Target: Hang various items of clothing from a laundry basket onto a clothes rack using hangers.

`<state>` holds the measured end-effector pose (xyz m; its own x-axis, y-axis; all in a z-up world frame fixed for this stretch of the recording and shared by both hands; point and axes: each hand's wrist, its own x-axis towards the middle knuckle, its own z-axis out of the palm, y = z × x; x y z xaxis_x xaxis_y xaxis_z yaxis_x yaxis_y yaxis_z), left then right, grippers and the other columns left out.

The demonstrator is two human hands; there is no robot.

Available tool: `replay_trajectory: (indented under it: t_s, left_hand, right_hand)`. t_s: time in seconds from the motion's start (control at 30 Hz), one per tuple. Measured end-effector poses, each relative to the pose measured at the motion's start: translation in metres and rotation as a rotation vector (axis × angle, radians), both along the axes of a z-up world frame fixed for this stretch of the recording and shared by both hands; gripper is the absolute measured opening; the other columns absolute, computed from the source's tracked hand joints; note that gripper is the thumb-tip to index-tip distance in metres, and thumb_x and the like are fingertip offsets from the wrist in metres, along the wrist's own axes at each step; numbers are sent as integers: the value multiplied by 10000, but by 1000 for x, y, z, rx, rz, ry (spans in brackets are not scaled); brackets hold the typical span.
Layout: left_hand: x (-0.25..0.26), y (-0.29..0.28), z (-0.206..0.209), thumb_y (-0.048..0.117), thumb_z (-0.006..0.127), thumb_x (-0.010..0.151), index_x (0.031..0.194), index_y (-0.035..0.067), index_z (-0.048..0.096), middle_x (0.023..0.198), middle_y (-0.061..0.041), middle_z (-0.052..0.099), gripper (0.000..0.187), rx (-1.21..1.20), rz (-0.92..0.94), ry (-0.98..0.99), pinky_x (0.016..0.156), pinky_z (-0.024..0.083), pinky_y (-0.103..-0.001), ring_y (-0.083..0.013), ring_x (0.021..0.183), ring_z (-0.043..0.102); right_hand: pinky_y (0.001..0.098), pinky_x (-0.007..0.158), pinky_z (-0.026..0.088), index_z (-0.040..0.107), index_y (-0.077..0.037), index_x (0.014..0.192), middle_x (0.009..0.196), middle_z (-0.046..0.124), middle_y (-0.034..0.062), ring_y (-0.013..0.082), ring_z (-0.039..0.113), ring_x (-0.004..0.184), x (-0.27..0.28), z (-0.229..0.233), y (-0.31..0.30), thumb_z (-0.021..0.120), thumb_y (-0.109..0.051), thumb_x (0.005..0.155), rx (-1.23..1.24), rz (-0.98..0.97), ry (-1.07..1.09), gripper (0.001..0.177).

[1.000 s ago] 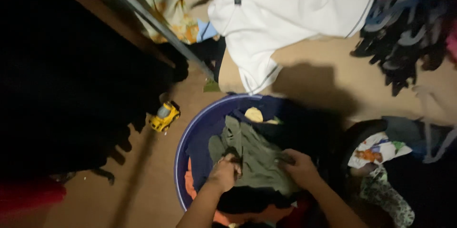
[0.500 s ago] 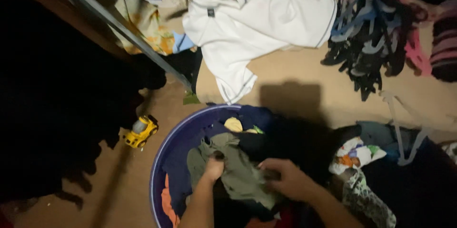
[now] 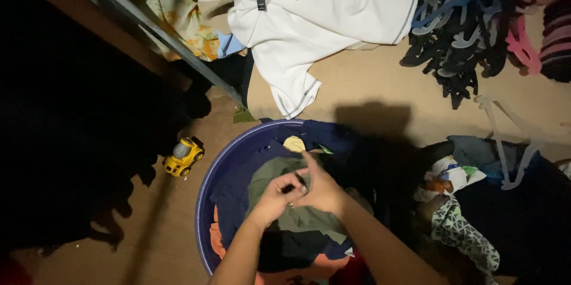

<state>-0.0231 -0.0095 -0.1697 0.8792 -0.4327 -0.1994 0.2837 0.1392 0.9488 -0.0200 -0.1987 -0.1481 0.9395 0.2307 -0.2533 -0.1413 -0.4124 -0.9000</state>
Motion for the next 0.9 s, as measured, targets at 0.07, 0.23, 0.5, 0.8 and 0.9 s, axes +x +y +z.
replay_trajectory:
  t_s: [0.07, 0.23, 0.5, 0.8, 0.9]
  left_hand:
    - [-2, 6, 3, 22, 690, 893, 865, 29, 636, 1291, -44, 682, 61, 7, -5, -81, 1010, 443, -308, -162, 1177, 588]
    - [-8, 7, -5, 143, 635, 935, 1041, 83, 649, 1262, -58, 650, 122, -7, 82, -111, 1035, 449, -318, -173, 1166, 591]
    - [-28, 24, 88, 437, 850, 734, 1200, 132, 687, 1160, -159, 690, 580, 1204, -420, -293, 1018, 429, -438, -355, 1145, 616]
    - [-12, 36, 236, 2, 676, 687, 993, 34, 695, 1294, -164, 691, 308, 388, -247, -657, 974, 519, -408, -367, 1151, 689]
    - [-13, 42, 299, 66, 689, 685, 1039, 69, 717, 1101, -161, 747, 355, 656, -419, -527, 899, 553, -396, -359, 1069, 716]
  right_hand:
    - [377, 939, 532, 495, -127, 1375, 1178, 686, 127, 313, 689, 1116, -2, 55, 14, 910, -213, 636, -69, -46, 25, 852]
    - [349, 748, 564, 753, -60, 1007, 869, 696, 120, 282, 722, 812, -7, 59, 8, 794, -70, 778, -76, -40, -292, 233]
    - [358, 670, 547, 778, -88, 941, 793, 637, 97, 257, 676, 767, -17, 124, -28, 822, -115, 784, -54, 28, -387, 165]
    - [358, 761, 572, 778, -120, 1005, 828, 724, 5, 204, 748, 801, -3, 93, -81, 778, -394, 852, -350, 357, 69, 314]
    - [399, 675, 541, 742, -90, 960, 705, 680, 59, 210, 652, 701, 0, 185, -84, 753, -295, 863, -189, 128, -6, 227]
